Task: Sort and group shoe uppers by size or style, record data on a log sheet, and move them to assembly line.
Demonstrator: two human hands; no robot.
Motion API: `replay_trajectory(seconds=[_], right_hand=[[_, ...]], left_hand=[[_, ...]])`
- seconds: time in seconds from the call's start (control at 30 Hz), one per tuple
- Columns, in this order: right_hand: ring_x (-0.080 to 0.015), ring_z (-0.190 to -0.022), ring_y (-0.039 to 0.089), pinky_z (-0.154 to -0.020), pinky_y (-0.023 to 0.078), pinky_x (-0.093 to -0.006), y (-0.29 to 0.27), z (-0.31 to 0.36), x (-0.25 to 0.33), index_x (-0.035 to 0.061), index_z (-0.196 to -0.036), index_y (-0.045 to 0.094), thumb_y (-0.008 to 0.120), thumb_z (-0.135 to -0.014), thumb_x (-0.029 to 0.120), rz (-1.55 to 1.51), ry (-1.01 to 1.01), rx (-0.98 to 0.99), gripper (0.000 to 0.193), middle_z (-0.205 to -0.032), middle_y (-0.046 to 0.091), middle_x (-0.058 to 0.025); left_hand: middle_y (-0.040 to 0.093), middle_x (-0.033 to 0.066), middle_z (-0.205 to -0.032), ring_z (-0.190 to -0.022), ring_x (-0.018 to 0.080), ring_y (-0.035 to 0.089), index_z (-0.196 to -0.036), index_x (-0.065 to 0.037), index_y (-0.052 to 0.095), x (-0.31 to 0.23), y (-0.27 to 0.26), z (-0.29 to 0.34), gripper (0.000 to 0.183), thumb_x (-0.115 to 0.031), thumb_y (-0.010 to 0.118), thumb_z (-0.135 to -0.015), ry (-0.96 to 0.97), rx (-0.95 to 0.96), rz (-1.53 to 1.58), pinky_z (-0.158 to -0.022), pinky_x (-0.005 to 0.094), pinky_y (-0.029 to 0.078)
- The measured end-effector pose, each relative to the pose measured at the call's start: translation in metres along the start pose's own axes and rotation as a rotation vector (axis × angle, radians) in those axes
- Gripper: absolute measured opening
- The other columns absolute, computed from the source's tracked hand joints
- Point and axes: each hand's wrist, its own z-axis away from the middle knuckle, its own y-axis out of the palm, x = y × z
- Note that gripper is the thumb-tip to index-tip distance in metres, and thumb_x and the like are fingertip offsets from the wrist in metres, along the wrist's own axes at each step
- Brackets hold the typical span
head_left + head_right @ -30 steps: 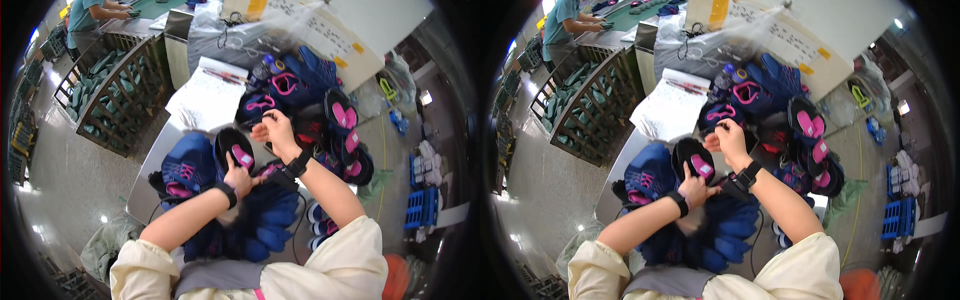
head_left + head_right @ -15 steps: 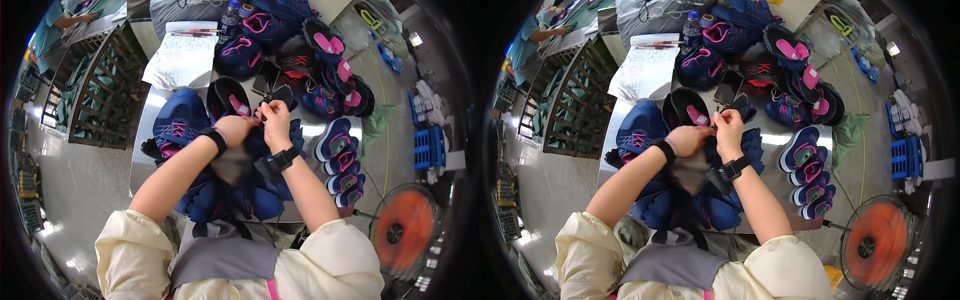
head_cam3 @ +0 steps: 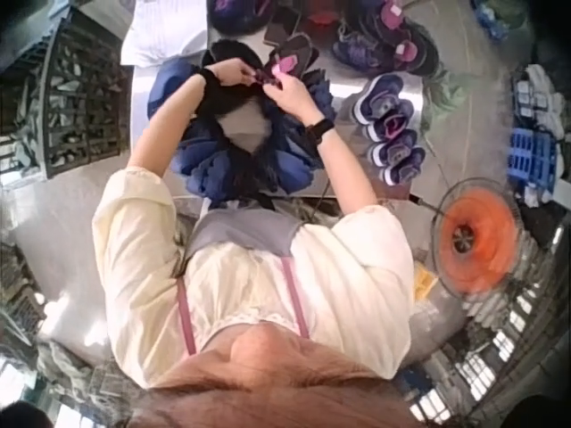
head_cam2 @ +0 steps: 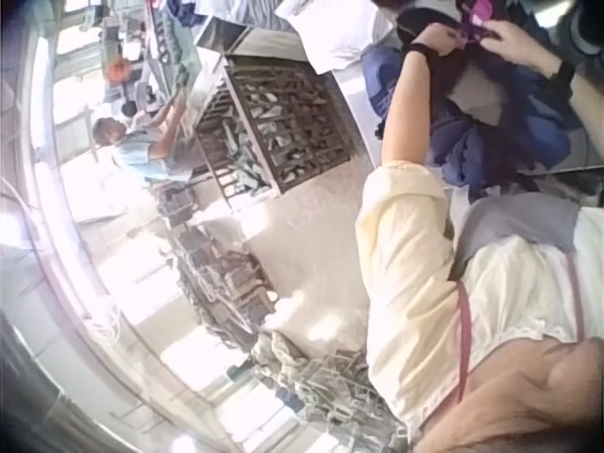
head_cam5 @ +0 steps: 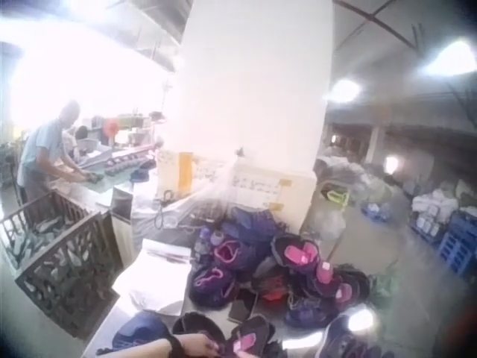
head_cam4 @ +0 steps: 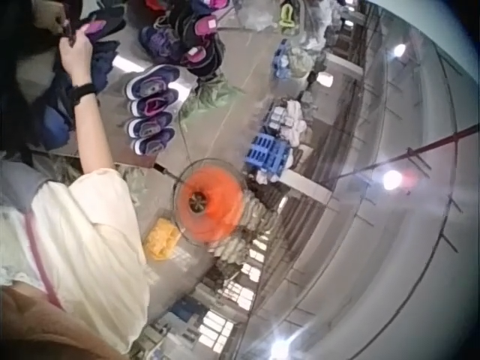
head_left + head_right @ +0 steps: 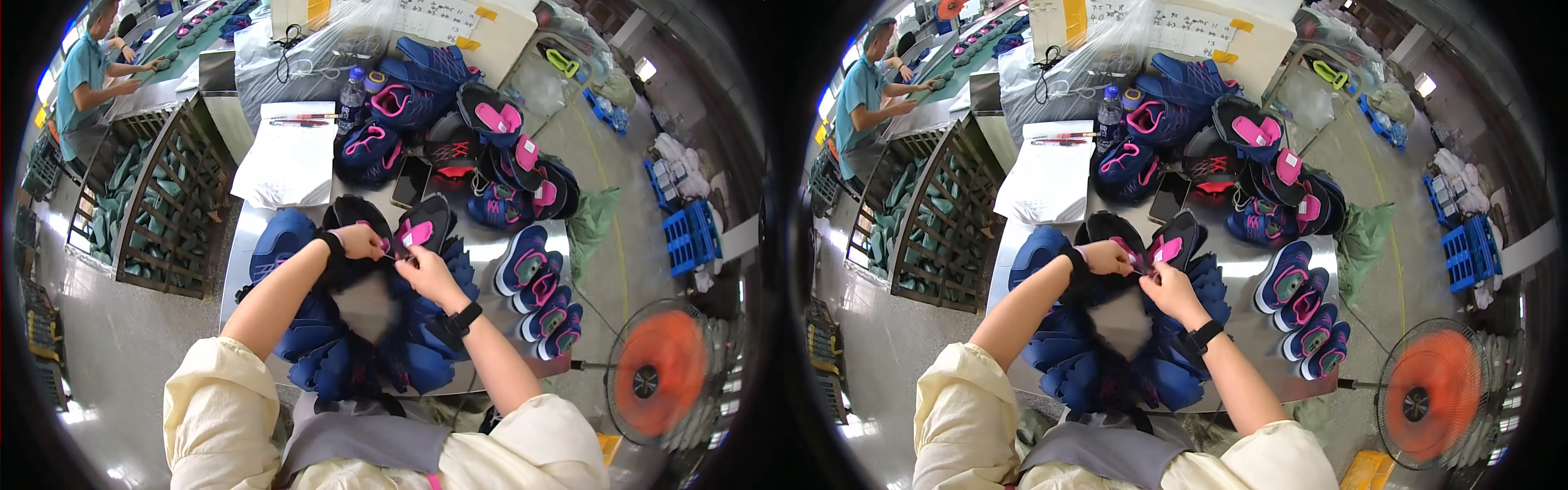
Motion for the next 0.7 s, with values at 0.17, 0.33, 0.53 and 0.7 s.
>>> replay_trajectory(seconds=[0.17,0.33,0.53,0.7], right_hand=[[-0.0348,-0.073,0.061,-0.067,0.048,-0.0425,0.01,-0.004,0.039,-0.0024,-0.078,0.059,0.06,-0.074,0.02,0.599,0.025,0.088,0.023,-0.074,0.061,-0.0206],[-0.035,-0.072,0.061,-0.067,0.048,-0.0412,0.019,-0.015,0.048,-0.001,-0.073,0.063,0.058,-0.077,0.021,0.635,0.062,0.215,0.023,-0.074,0.061,-0.0207],[-0.0353,-0.073,0.06,-0.068,0.047,-0.0418,0.032,-0.022,0.051,-0.002,-0.074,0.063,0.054,-0.081,0.027,0.614,0.105,0.231,0.031,-0.074,0.061,-0.022],[-0.0362,-0.071,0.06,-0.065,0.047,-0.0425,0.031,-0.02,0.054,-0.0014,-0.069,0.063,0.052,-0.082,0.024,0.645,0.178,0.136,0.03,-0.071,0.06,-0.0222]], left_hand=[[0.065,0.0076,-0.08,-0.076,0.0138,0.058,-0.083,-0.004,0.068,0.009,-0.004,0.001,0.022,-0.023,0.058,-0.078,-0.065,-0.133,0.401,-0.073,0.0266,0.043],[0.065,0.0083,-0.083,-0.078,0.0131,0.057,-0.085,0.0,0.067,0.01,0.002,-0.003,0.022,-0.019,0.06,-0.076,-0.212,-0.166,0.715,-0.075,0.0249,0.042],[0.066,0.0085,-0.081,-0.075,0.0131,0.058,-0.083,0.0,0.068,0.02,0.006,0.002,0.019,-0.017,0.064,-0.075,-0.18,-0.246,0.713,-0.073,0.0251,0.044],[0.066,0.008,-0.078,-0.072,0.0124,0.058,-0.081,-0.003,0.069,0.017,0.006,0.001,0.016,-0.016,0.065,-0.073,-0.181,-0.288,0.684,-0.071,0.0252,0.044]])
